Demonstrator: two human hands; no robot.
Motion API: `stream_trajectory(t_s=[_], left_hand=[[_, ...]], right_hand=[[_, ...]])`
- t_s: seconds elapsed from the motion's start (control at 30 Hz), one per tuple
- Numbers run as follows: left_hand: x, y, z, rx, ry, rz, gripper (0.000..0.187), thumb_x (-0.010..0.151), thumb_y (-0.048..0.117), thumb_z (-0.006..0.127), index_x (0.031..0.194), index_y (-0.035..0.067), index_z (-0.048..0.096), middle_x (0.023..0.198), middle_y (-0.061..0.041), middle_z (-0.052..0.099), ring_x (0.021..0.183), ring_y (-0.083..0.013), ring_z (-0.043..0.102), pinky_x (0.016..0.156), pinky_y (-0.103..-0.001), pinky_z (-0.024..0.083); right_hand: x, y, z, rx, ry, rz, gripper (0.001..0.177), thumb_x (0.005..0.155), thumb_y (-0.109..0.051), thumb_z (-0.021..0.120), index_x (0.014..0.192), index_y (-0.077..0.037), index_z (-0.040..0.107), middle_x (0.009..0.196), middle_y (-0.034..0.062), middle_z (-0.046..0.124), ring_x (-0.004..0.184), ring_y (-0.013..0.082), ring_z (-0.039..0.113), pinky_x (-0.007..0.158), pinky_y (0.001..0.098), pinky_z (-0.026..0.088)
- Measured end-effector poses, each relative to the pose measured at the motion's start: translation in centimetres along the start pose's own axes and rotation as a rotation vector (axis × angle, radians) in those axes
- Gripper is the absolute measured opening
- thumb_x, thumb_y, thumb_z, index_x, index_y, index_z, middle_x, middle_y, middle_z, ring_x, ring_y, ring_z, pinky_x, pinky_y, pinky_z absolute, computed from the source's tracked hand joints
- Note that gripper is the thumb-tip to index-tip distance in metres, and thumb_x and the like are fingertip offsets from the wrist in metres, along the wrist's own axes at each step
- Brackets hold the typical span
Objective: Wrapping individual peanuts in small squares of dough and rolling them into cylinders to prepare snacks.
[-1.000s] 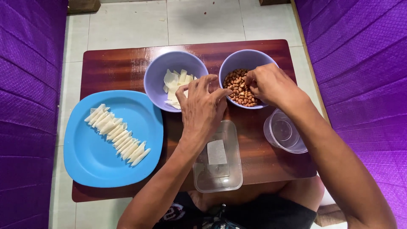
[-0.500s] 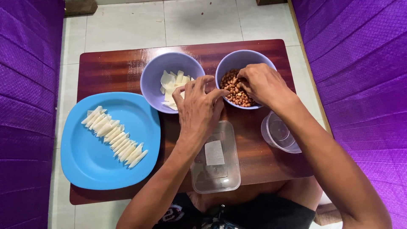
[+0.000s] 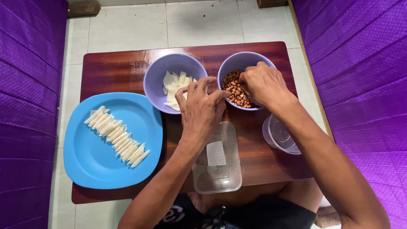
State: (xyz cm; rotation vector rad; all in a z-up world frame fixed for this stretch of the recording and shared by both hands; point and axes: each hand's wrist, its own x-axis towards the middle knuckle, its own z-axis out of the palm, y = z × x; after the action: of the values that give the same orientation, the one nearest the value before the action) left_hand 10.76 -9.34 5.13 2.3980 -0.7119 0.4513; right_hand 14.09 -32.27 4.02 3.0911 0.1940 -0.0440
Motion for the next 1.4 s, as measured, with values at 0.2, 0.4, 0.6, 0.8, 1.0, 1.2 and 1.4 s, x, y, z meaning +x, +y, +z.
stream_trajectory(t_s=[0.2, 0.4, 0.6, 0.8, 1.0, 1.2, 1.4], left_hand=[[0.0, -0.1, 0.1, -0.001, 0.012, 0.011, 0.016, 0.086, 0.021, 0.069, 0.094, 0.032, 0.076, 0.121, -0.001, 0.057, 0.116, -0.0254, 0.059, 0.099, -0.054, 0.030], [0.0, -0.3, 0.6, -0.008, 0.023, 0.016, 0.015, 0.086, 0.021, 0.068, 0.094, 0.032, 0.074, 0.121, 0.000, 0.056, 0.117, -0.0255, 0.058, 0.099, -0.054, 0.030], [0.0, -0.3, 0.4, -0.020, 0.023, 0.024, 0.017, 0.085, 0.019, 0.070, 0.095, 0.031, 0.076, 0.121, -0.001, 0.057, 0.117, -0.0261, 0.057, 0.099, -0.054, 0.030], [-0.6, 0.2, -0.8, -0.071, 0.121, 0.072, 0.019, 0.089, 0.016, 0.074, 0.105, 0.026, 0.074, 0.128, -0.002, 0.055, 0.126, -0.0267, 0.051, 0.100, -0.050, 0.031], [-6.1, -0.2, -4.6, -0.218, 0.103, 0.130, 0.024, 0.092, 0.021, 0.074, 0.114, 0.031, 0.072, 0.114, 0.003, 0.058, 0.106, -0.0202, 0.058, 0.089, -0.040, 0.038], [-13.4, -2.5, -3.5, -0.243, -0.057, 0.077, 0.022, 0.089, 0.027, 0.076, 0.111, 0.028, 0.073, 0.111, 0.005, 0.059, 0.100, -0.0170, 0.058, 0.085, -0.033, 0.040], [-14.8, -1.8, -3.6, -0.281, -0.093, 0.062, 0.027, 0.091, 0.028, 0.076, 0.116, 0.022, 0.071, 0.126, -0.003, 0.058, 0.118, -0.0226, 0.057, 0.091, -0.036, 0.041]], right_hand=[[-0.6, 1.2, -0.5, 0.128, 0.131, -0.052, 0.013, 0.092, -0.018, 0.067, 0.091, -0.020, 0.079, 0.087, 0.0076, 0.075, 0.092, 0.0347, 0.072, 0.075, 0.0493, 0.062], [-3.1, 0.2, -3.0, 0.316, 0.221, -0.083, 0.010, 0.089, -0.011, 0.074, 0.096, -0.014, 0.080, 0.092, 0.0127, 0.077, 0.092, 0.0386, 0.072, 0.077, 0.0541, 0.061], [-7.5, -3.4, -7.8, 0.586, 0.425, -0.145, 0.023, 0.095, 0.003, 0.065, 0.107, -0.011, 0.078, 0.093, 0.0135, 0.077, 0.086, 0.0347, 0.073, 0.072, 0.0487, 0.057], [-13.2, -8.6, -11.2, 0.680, 0.430, -0.074, 0.027, 0.093, 0.005, 0.064, 0.105, -0.014, 0.080, 0.098, 0.0071, 0.081, 0.091, 0.0311, 0.077, 0.076, 0.0437, 0.060], [-16.4, -11.1, -6.5, 0.875, 0.360, -0.118, 0.031, 0.084, 0.008, 0.065, 0.105, -0.009, 0.078, 0.103, 0.0110, 0.081, 0.096, 0.0350, 0.078, 0.080, 0.0459, 0.061], [-17.6, -13.4, -0.9, 0.920, 0.391, -0.122, 0.028, 0.086, 0.006, 0.069, 0.106, -0.011, 0.079, 0.104, 0.0062, 0.082, 0.094, 0.0290, 0.078, 0.082, 0.0393, 0.062], [-17.8, -15.2, 1.2, 0.694, 0.490, -0.160, 0.026, 0.090, -0.005, 0.074, 0.113, -0.017, 0.077, 0.108, -0.0015, 0.078, 0.098, 0.0233, 0.068, 0.087, 0.0347, 0.054]])
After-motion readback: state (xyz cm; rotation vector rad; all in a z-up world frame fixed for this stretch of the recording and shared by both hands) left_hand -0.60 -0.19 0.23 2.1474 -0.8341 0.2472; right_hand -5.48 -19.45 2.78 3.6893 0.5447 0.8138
